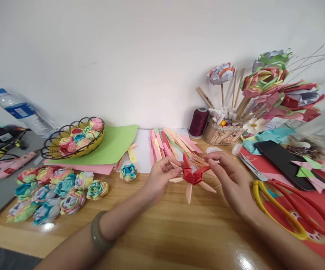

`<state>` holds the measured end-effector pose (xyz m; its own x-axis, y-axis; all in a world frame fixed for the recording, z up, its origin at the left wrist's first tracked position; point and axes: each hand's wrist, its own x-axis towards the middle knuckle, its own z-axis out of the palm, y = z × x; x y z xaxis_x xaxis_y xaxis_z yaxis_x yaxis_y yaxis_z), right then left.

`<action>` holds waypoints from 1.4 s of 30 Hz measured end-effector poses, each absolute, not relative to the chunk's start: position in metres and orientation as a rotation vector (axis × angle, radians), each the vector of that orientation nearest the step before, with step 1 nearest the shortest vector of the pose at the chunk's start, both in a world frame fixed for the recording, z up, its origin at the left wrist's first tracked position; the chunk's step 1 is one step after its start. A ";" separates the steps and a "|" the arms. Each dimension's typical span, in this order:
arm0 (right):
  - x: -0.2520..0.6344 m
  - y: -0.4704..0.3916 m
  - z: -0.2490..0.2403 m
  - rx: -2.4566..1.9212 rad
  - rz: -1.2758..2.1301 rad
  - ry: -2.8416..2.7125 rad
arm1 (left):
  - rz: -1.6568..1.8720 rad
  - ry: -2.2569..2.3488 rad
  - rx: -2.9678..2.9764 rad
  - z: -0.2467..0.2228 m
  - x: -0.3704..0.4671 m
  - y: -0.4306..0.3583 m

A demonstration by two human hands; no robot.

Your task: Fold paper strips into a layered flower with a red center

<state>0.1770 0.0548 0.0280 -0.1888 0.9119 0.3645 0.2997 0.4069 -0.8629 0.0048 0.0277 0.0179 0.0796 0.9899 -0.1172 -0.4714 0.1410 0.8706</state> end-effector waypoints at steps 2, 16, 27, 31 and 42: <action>0.176 0.052 0.031 -1.030 0.793 -1.772 | 1.216 0.833 0.765 0.020 0.005 0.026; 0.165 0.043 0.035 -1.015 0.988 -1.886 | 1.298 0.935 0.970 0.015 0.006 0.028; 0.159 0.040 0.023 -0.981 1.205 -1.624 | 1.287 1.025 1.304 0.011 0.012 0.021; 0.161 0.040 0.017 -0.992 1.095 -1.672 | 1.286 1.096 1.408 0.010 0.012 0.018; 0.163 0.039 0.016 -1.007 0.760 -1.840 | 1.319 1.233 1.604 0.011 0.011 0.016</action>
